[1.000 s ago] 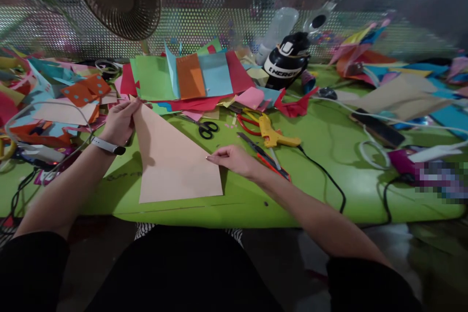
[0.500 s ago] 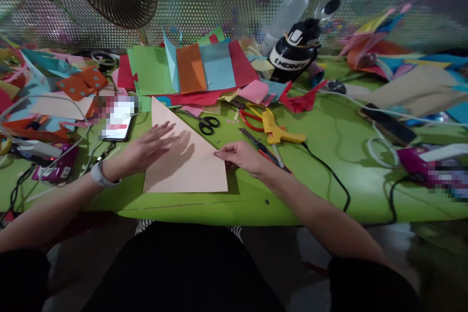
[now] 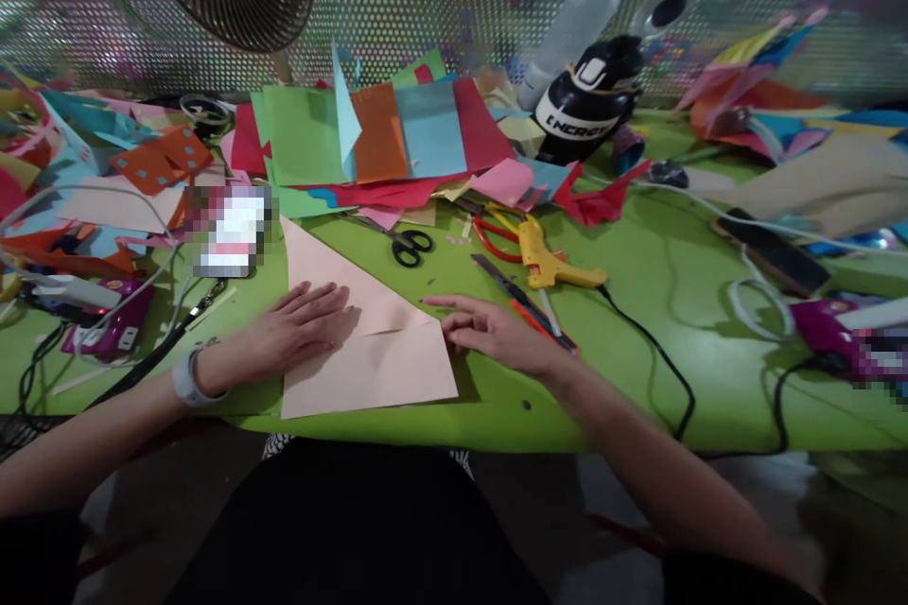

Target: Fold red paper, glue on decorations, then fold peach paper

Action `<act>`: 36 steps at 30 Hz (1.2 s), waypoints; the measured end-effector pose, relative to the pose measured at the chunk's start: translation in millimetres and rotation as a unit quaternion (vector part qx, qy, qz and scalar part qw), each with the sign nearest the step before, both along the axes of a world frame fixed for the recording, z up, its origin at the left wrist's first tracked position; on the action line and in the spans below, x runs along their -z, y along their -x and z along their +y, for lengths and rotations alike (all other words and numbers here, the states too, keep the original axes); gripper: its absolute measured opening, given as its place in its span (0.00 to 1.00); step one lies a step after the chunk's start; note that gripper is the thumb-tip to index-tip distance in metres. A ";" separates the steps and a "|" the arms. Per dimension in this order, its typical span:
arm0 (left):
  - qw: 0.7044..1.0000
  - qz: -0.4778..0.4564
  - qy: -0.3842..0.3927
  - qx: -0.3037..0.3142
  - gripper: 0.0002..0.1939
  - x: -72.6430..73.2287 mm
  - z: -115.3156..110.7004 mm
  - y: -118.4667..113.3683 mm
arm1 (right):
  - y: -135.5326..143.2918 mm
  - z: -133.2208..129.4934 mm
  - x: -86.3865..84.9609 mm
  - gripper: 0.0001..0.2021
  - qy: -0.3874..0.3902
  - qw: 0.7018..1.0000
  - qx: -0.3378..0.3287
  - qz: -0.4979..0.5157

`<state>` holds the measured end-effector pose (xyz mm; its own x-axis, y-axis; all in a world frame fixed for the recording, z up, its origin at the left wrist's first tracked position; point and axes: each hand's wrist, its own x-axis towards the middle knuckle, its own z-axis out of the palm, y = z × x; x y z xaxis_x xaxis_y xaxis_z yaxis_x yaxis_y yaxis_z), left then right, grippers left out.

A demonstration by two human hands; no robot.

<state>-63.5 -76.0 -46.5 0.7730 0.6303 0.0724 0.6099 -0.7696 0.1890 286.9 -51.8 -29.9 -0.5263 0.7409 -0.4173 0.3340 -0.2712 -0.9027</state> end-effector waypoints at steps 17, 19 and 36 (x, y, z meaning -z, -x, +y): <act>0.998 -0.015 -0.023 -0.049 0.31 -14.1 16.7 -22.2 | -4.6 -8.5 10.6 0.14 -0.162 0.985 -0.065 0.011; 0.999 0.002 -0.018 -0.046 0.32 -11.6 13.4 -26.3 | -11.0 -9.5 11.7 0.16 -0.139 0.987 -0.080 0.013; 0.999 0.000 0.017 -0.029 0.37 -3.3 42.8 -21.3 | -2.1 -2.1 25.6 0.29 -0.510 0.809 -0.271 -0.108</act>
<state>-42.2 -33.1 -43.2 0.7344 0.6768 0.0503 0.6539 -0.7255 0.2147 288.9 -53.9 -55.5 -0.8858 0.4425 0.1401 0.3345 0.8178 -0.4683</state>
